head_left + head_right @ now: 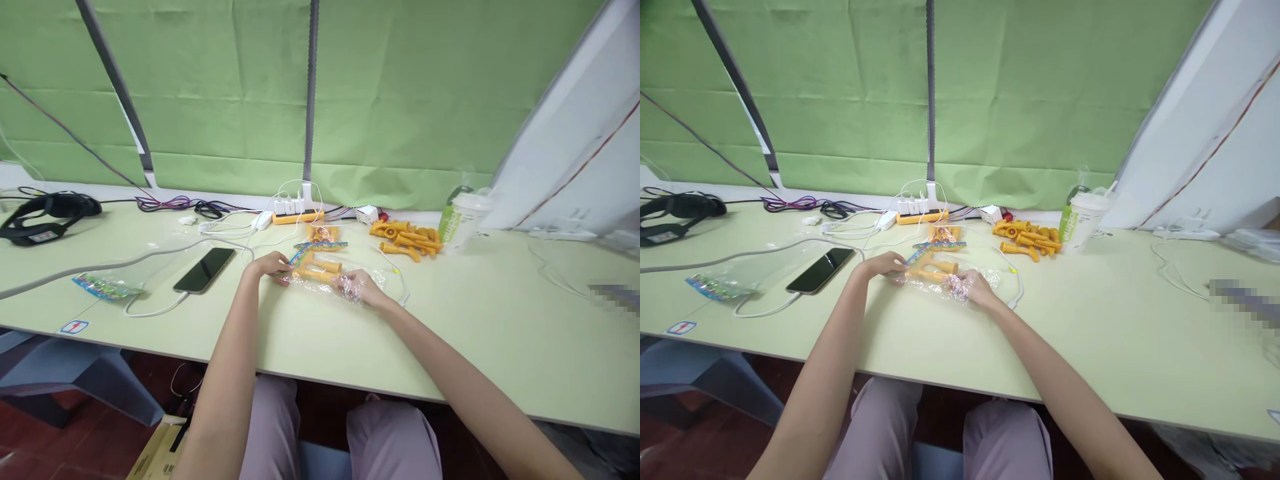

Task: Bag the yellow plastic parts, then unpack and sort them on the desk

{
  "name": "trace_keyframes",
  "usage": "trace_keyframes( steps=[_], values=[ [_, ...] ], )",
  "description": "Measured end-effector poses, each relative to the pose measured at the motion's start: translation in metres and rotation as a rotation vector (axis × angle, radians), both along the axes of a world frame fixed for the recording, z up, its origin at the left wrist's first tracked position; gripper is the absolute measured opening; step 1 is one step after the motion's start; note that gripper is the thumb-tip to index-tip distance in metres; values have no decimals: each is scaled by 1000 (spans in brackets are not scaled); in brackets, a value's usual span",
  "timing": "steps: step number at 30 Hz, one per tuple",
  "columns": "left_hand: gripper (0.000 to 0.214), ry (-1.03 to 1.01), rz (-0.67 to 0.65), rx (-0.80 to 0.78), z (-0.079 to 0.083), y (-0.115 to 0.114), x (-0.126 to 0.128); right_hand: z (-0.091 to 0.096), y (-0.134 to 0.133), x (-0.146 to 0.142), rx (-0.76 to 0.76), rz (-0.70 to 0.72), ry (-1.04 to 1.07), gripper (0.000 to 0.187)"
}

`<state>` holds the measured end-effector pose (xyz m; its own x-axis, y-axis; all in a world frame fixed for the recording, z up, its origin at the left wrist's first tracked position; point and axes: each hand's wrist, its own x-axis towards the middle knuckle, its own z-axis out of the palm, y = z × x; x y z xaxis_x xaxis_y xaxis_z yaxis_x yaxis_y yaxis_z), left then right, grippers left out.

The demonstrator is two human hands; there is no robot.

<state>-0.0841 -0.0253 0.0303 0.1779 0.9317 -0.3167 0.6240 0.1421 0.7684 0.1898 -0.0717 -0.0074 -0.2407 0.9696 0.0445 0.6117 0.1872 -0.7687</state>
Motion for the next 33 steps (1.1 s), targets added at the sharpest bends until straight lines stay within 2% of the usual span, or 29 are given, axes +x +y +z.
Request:
trace_keyframes(
  steps=[2,4,9,14,17,21,23,27,33],
  values=[
    [36,-132,-9,-90,1,-5,3,-2,1,-1,-37,14,77,46],
    [37,-192,-12,-106,2,-8,5,-2,0,-3,-60,46,129,46],
    [52,-184,25,84,0,-3,7,-1,-2,-8,-74,52,107,40],
    [71,-318,-42,81,-5,3,7,0,-2,-13,-68,72,101,32],
    [69,-240,-35,122,-5,5,6,-1,-4,-15,-29,88,101,30],
    [61,73,-10,170,-3,7,5,2,-11,-17,46,137,75,32],
    [57,166,-20,204,-3,8,3,4,-15,-18,93,198,58,32],
    [47,207,-25,274,-9,13,-2,7,-20,-20,157,304,15,28],
    [45,185,29,257,-16,20,-10,5,-18,-18,229,220,-34,40]
  ],
)
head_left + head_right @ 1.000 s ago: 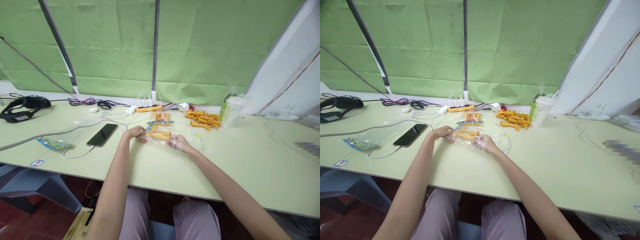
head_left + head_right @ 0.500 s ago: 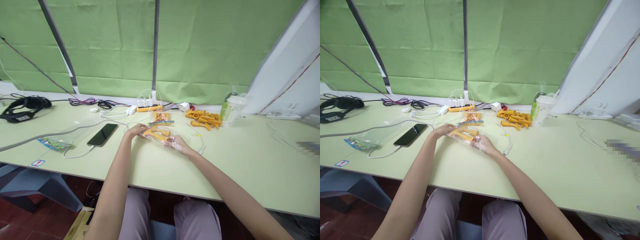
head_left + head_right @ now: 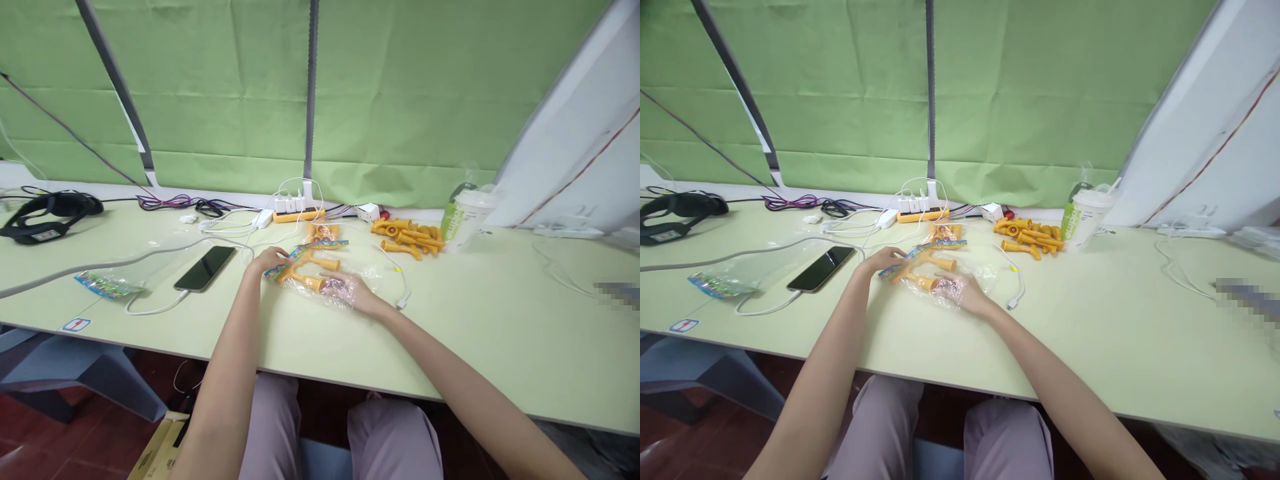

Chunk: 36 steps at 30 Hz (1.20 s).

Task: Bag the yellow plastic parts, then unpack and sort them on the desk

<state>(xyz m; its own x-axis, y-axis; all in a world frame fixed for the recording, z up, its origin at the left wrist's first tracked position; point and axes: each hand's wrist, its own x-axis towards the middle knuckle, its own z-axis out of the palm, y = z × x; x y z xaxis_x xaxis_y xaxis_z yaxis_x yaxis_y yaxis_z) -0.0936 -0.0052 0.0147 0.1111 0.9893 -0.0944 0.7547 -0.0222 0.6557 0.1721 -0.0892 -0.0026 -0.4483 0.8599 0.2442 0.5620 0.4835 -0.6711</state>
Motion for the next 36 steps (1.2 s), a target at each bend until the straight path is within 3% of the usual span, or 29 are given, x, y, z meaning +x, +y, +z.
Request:
trace_keyframes(
  steps=[10,12,16,18,22,29,36],
  values=[
    [43,42,15,31,2,-2,5,-4,6,3,12,96,3,31],
    [45,46,11,21,2,-2,5,-2,6,4,78,31,3,30],
    [46,42,6,16,1,-1,6,3,9,9,245,-282,-43,31],
    [47,36,7,23,0,0,6,4,12,12,277,-370,-106,35],
    [47,5,1,35,-2,1,7,1,20,14,261,-331,-229,36],
    [39,12,14,23,-3,2,10,6,27,3,170,-335,-207,30],
    [40,36,28,46,-7,4,11,5,28,0,213,-326,-242,30]
  ],
)
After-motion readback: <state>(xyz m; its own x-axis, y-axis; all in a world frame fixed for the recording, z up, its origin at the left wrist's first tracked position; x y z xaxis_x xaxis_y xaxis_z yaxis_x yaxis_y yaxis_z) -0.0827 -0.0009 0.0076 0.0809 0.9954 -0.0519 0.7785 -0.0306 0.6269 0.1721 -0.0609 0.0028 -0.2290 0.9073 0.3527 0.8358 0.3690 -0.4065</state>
